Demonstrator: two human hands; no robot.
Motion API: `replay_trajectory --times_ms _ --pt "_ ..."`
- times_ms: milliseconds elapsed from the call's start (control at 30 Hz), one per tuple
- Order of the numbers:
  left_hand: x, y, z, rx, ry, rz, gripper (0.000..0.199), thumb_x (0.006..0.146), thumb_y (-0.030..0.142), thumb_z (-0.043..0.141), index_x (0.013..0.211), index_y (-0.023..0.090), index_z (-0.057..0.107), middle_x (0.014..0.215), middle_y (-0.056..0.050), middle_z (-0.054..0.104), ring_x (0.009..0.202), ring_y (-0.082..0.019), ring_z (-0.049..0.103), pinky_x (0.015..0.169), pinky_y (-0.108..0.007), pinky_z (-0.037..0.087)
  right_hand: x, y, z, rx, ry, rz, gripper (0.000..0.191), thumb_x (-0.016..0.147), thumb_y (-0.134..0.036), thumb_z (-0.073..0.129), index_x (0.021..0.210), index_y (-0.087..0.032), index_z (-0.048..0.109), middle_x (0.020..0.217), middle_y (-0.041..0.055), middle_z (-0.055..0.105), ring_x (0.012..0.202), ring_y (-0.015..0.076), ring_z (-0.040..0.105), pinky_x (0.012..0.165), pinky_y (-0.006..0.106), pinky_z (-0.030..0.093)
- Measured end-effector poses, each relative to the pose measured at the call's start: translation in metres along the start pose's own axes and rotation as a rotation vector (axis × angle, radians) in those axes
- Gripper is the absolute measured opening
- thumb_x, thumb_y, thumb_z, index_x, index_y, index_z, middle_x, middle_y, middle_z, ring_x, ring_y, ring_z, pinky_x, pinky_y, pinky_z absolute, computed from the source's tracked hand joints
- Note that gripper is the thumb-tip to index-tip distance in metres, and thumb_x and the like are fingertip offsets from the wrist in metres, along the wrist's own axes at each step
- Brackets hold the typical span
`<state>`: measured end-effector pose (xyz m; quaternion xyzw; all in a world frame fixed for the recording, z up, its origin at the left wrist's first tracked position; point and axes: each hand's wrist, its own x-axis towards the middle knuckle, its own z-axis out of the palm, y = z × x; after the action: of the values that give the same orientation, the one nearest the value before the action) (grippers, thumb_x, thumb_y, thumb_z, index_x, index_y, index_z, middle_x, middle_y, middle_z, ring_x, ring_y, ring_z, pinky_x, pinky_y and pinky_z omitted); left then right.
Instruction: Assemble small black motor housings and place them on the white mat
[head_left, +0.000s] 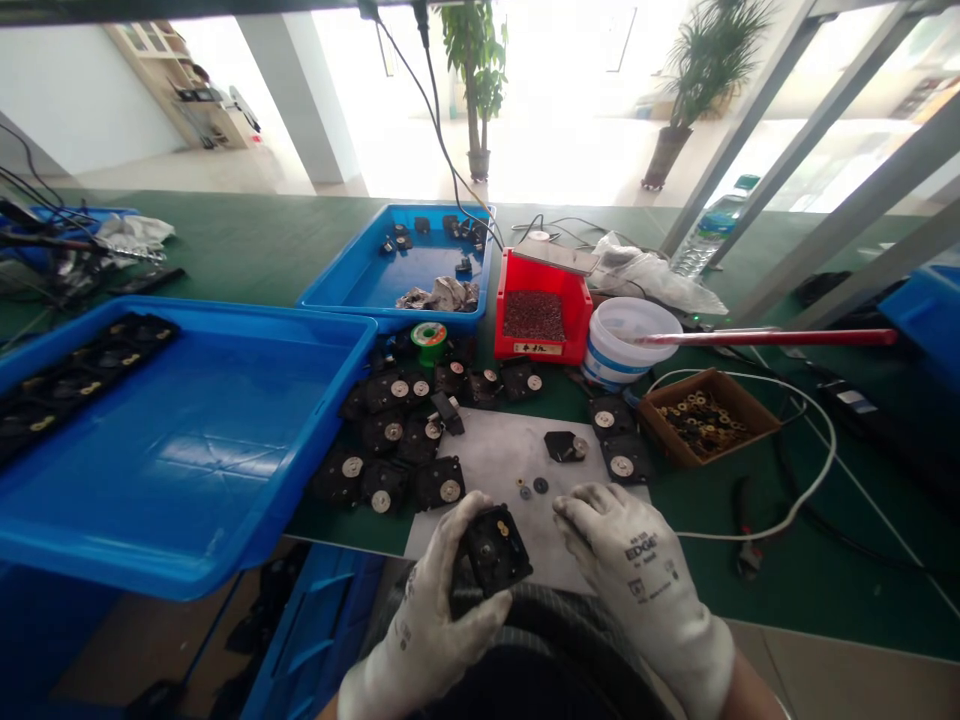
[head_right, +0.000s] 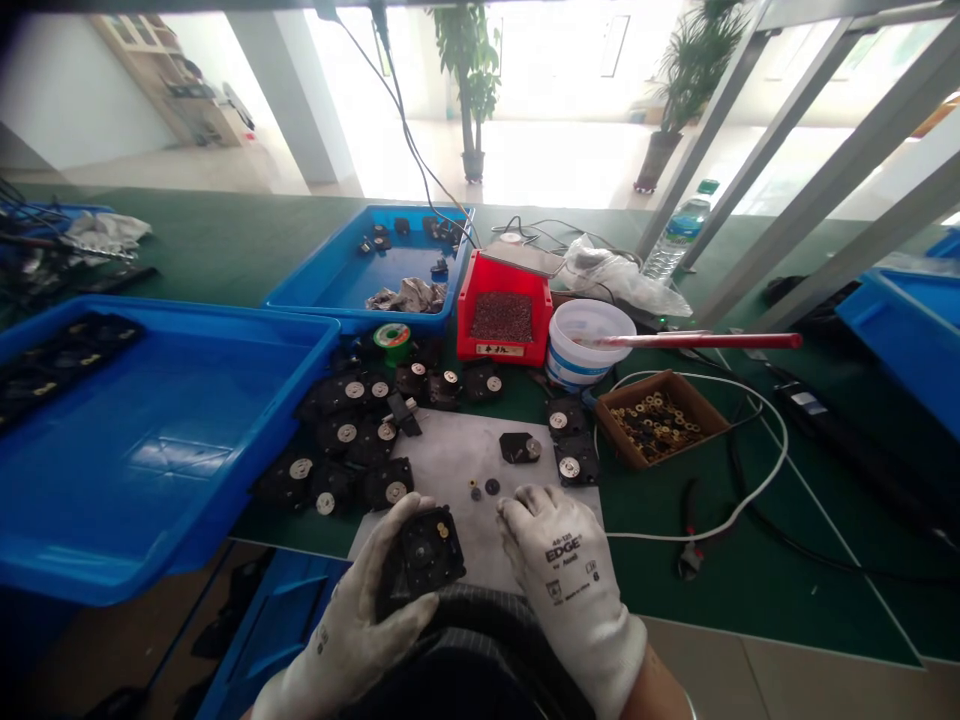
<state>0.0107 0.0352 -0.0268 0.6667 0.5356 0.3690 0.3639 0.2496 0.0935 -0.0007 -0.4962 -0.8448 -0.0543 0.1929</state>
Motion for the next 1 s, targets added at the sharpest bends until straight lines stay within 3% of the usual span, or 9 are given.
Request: replay_trajectory --times_ms 233,533,833,900,1000 --pt "-0.004 -0.006 0.010 0.044 0.051 0.104 0.071 0.089 0.028 0.071 0.154 0.029 0.042 0.152 -0.014 0.058 0.141 -0.036 0.056 0.116 -0.058 0.050 0.025 -0.006 0.011 -0.007 -0.119 -0.008 0.013 0.094 -0.013 0.069 0.098 -0.022 0.078 0.094 0.0056 0.078 0.085 0.0218 0.069 0.077 0.033 0.047" --pt "-0.004 -0.009 0.008 0.081 0.077 0.157 0.073 0.087 0.024 0.072 0.155 0.028 0.043 0.150 -0.014 0.059 0.140 -0.035 0.058 0.113 -0.056 0.054 0.046 -0.015 0.017 -0.044 -0.202 -0.027 0.017 0.086 -0.004 0.074 0.079 -0.019 0.077 0.081 0.0090 0.074 0.075 0.0252 0.065 0.064 0.035 0.041" --pt "0.004 -0.007 0.010 0.035 0.071 0.158 0.072 0.091 0.025 0.068 0.156 0.029 0.038 0.150 -0.014 0.056 0.141 -0.034 0.057 0.116 -0.057 0.051 0.033 0.011 0.004 0.078 -0.037 0.071 0.006 0.091 -0.016 0.076 0.089 -0.022 0.076 0.092 0.0058 0.075 0.087 0.0264 0.069 0.081 0.039 0.050" --pt "0.006 -0.007 0.013 0.032 0.067 0.155 0.072 0.093 0.028 0.068 0.157 0.029 0.036 0.150 -0.014 0.056 0.140 -0.033 0.057 0.115 -0.056 0.052 0.030 0.013 0.002 0.205 0.040 0.111 0.003 0.093 -0.021 0.074 0.094 -0.023 0.077 0.095 0.0061 0.074 0.091 0.0261 0.069 0.084 0.039 0.053" --pt "0.008 -0.007 0.017 0.038 0.089 0.178 0.074 0.095 0.033 0.068 0.159 0.029 0.033 0.151 -0.015 0.055 0.140 -0.033 0.057 0.115 -0.055 0.053 0.021 0.005 0.000 0.570 0.169 0.202 0.010 0.097 -0.029 0.069 0.094 -0.024 0.077 0.096 0.0059 0.070 0.091 0.0233 0.070 0.080 0.035 0.058"
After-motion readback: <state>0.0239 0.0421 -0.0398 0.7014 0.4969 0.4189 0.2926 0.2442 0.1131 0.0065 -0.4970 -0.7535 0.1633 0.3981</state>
